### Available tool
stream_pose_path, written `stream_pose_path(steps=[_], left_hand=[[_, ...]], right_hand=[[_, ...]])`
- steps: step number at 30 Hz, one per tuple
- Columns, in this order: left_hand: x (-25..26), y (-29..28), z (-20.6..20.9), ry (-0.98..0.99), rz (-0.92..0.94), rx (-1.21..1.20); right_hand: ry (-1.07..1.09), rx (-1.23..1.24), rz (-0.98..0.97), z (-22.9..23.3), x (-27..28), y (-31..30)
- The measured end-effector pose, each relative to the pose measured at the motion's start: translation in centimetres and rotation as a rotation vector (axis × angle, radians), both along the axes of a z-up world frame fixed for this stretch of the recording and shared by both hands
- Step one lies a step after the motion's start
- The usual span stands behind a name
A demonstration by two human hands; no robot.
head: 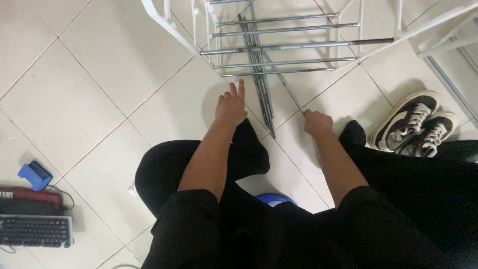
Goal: The person assembles a white metal rack by inserting horizontal metal rods into slots on two vertical side frames. They repeatedly pick up rods, align them with the frame slots, and push them into place to build the structure.
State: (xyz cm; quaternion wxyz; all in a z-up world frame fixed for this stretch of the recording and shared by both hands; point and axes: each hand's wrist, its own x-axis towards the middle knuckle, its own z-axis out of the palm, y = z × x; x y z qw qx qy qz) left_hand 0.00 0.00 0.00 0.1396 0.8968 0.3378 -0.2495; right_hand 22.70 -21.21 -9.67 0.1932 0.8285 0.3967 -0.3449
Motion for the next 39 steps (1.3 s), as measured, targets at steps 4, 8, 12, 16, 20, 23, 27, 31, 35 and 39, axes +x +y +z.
stream_pose_path(steps=[4,8,12,16,20,23,27,31,35,39], left_hand=[[0.6,-0.5,-0.4,0.046,-0.068,0.077],[1.8,-0.6,-0.1,-0.010,-0.076,0.095],[2.5,-1.7,-0.2,-0.046,-0.125,0.101],[2.9,-2.1,-1.5,-0.057,-0.179,0.118],[4.3,-2.3,-3.2,-0.260,-0.259,0.287],[4.9,-2.1,-2.6,-0.283,-0.271,0.226],[5.4,-2.4,2.5,-0.402,-0.338,0.264],[5.3,-2.7,12.6,-0.592,-0.314,0.224],[5.1,-1.5,23.2,-0.617,-0.295,0.313],[5.3,-0.8,28.9,-0.690,-0.260,0.568]], right_hand=[[-0.109,0.089,0.045,0.3,2.3,-2.5],[-0.224,0.100,0.071,-0.1,2.7,-4.0],[-0.225,-0.067,0.084,0.9,3.6,-4.8],[-0.246,0.006,0.115,5.6,4.5,-4.4],[-0.348,0.138,0.298,14.1,5.8,-3.6],[-0.373,0.178,0.321,20.9,6.8,-2.5],[-0.455,0.224,0.369,29.0,7.7,-2.7],[-0.558,0.252,0.398,35.2,9.0,-3.1],[-0.512,0.503,0.310,38.3,10.3,-3.5],[-0.499,0.742,0.338,38.6,10.5,-1.7]])
